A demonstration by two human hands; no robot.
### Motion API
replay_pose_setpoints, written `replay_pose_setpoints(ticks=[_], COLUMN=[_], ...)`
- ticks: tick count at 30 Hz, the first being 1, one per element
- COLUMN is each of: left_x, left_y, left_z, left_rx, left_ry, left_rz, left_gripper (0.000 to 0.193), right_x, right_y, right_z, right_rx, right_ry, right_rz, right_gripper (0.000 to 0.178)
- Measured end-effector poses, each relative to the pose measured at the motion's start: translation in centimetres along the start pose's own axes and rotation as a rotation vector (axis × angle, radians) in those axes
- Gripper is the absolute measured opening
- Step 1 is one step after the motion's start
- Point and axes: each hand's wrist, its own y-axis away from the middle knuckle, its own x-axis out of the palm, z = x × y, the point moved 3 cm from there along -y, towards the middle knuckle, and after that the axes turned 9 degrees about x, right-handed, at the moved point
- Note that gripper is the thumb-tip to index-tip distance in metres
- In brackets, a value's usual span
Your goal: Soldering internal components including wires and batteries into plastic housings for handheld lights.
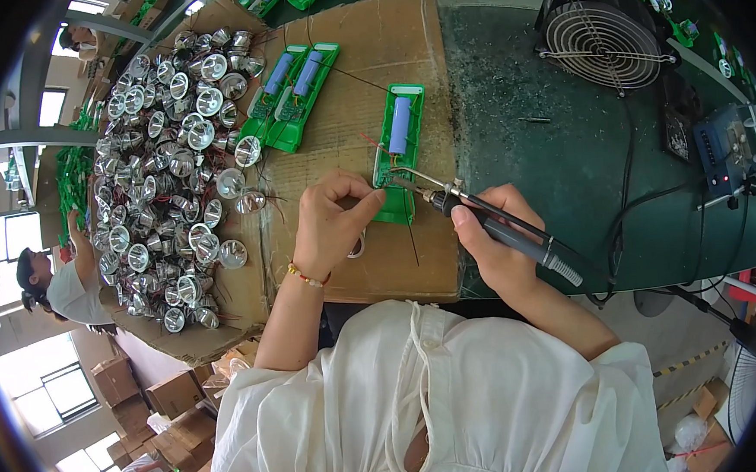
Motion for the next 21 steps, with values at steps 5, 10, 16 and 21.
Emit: replay_pose_setpoints(ticks=[5, 10, 16, 21], left_x=[-0.1, -0.1, 0.0, 0.1], left_y=[0.2, 0.1, 0.0, 0.0], left_z=[0.5, 0.6, 0.6, 0.2], left_rx=[-0.011, 0.018, -0.016, -0.066], left_ry=[0.042, 0.034, 0.044, 0.019], left_rz=[-0.006, 0.010, 0.022, 0.037], left_gripper=[0.011, 0.011, 0.014, 0.015], right_x=[0.2, -0.1, -1.3, -2.1], right_y=[0.1, 0.5, 0.6, 0.6], right_z=[-0.4, 0.2, 0.0, -0.4], right_rx=[-0.007, 0.096, 0.046, 0.050], right_ry=[-0.045, -0.142, -0.197, -0.188], right_rz=[0.029, -0.031, -0.065, -0.078], right_gripper=[0.014, 0.015, 0.014, 0.014])
